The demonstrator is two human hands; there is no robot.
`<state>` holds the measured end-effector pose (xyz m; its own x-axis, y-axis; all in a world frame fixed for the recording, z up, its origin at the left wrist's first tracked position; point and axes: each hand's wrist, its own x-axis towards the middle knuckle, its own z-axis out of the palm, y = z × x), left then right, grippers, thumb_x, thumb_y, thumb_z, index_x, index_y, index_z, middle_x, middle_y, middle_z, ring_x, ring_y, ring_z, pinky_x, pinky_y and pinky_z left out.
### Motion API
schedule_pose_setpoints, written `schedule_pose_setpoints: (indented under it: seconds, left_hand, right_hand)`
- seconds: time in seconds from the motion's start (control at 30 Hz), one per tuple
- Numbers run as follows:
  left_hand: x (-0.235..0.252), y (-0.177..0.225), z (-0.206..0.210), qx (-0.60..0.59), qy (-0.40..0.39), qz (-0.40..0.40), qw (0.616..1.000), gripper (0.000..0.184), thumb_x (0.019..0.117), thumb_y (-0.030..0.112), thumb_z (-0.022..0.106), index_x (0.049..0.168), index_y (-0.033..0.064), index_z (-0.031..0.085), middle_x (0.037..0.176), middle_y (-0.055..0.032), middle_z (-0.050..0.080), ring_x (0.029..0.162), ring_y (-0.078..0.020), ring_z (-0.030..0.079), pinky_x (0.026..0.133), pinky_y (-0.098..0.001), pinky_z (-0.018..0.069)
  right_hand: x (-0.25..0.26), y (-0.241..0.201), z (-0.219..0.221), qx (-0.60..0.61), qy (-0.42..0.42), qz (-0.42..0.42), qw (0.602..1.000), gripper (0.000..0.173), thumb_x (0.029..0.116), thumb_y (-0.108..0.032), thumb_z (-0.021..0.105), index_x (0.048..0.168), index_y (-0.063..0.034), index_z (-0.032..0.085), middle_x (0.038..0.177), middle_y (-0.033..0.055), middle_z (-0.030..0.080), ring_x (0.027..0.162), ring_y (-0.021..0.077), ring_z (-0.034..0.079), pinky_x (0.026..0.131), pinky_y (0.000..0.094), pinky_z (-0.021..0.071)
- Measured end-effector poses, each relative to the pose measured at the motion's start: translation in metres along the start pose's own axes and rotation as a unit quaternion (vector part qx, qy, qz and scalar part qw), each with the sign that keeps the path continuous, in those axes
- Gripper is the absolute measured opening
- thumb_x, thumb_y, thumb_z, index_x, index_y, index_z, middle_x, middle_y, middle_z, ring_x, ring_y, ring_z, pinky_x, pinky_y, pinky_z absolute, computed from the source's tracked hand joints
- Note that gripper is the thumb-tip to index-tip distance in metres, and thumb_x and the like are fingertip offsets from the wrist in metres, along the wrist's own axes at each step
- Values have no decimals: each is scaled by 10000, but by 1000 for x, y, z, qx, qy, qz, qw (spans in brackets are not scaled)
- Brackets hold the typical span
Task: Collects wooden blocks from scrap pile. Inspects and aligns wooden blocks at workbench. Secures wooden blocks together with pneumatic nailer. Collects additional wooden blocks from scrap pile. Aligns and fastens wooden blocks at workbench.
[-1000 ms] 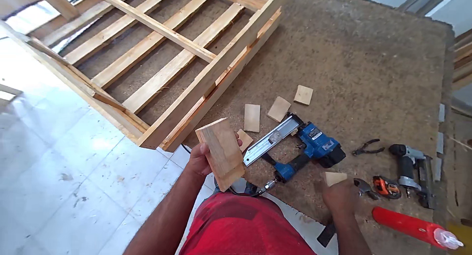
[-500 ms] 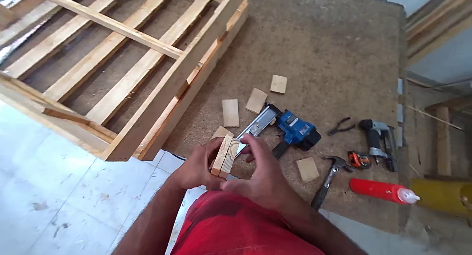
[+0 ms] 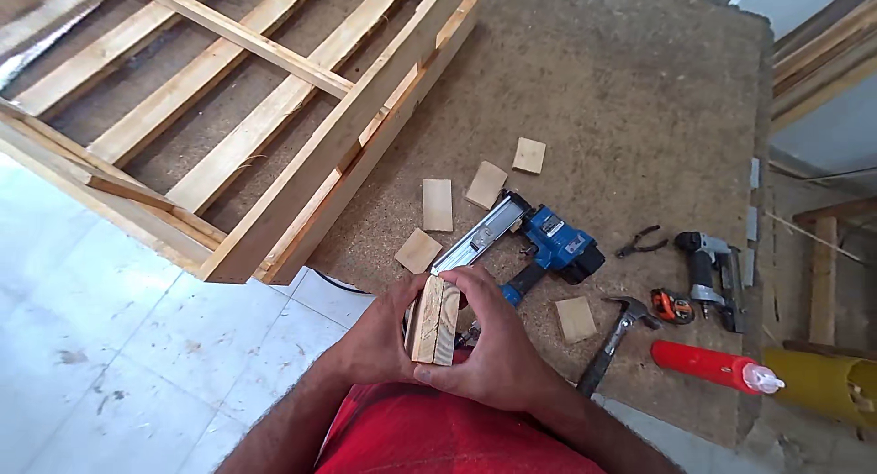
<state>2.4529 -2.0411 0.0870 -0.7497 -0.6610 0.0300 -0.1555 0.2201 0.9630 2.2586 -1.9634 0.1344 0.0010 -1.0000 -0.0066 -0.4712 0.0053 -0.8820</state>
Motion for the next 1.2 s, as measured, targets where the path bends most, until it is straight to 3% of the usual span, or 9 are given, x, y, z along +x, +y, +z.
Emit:
schedule_pose_setpoints:
  seconds: [0.37,0.53,0.73,0.87,1.1,1.2]
  left_hand:
    - [4,-1,2,2,1,8,1000,962,621,524,924,1391,104,529,1234,37,666,1144,-29,635,992,-275,573]
    - [6,4,4,16,-3,-30,999,914,613,473,933,1366,127,547,1201,61,678,1114,-12,645,978,-267,580]
    - [8,0,1,53,41,-35,997,1001,563,509,937,1386,109,532,1220,29,673,1131,-31,644,984,-302,582]
    - [9,3,-2,74,31,-31,996,1009,570,551,924,1388,111,529,1245,25,663,1166,-35,629,1021,-307,564]
    - [5,2,3,98,41,-15,994,983,575,564,913,1363,105,545,1231,16,652,1158,-37,623,1014,-302,560]
    - [5,4,5,129,66,-24,989,996,529,494,925,1373,122,547,1257,-8,642,1152,-75,633,987,-342,573]
  right_hand:
    - [1,4,-2,0,17,-16,1000,929,634,-614,892,1373,-134,595,1303,19,603,1203,128,584,962,368,568]
    - [3,7,0,-17,25,-17,999,920,627,-606,896,1362,-138,598,1310,20,603,1205,135,586,957,370,570]
    - [12,5,-9,-17,-55,21,998,1025,678,-621,870,1508,-161,482,1434,25,539,1311,147,533,1040,405,533]
    - [14,8,-9,-17,-48,-2,999,946,668,-591,885,1432,-148,546,1394,28,561,1281,135,552,1015,383,548]
    - [13,8,-10,-36,-66,-8,997,948,654,-601,888,1421,-162,544,1389,28,549,1286,128,542,1010,369,549]
    - [9,9,-9,23,-71,27,997,1087,655,-633,880,1534,-170,439,1484,36,485,1307,135,534,1012,393,553]
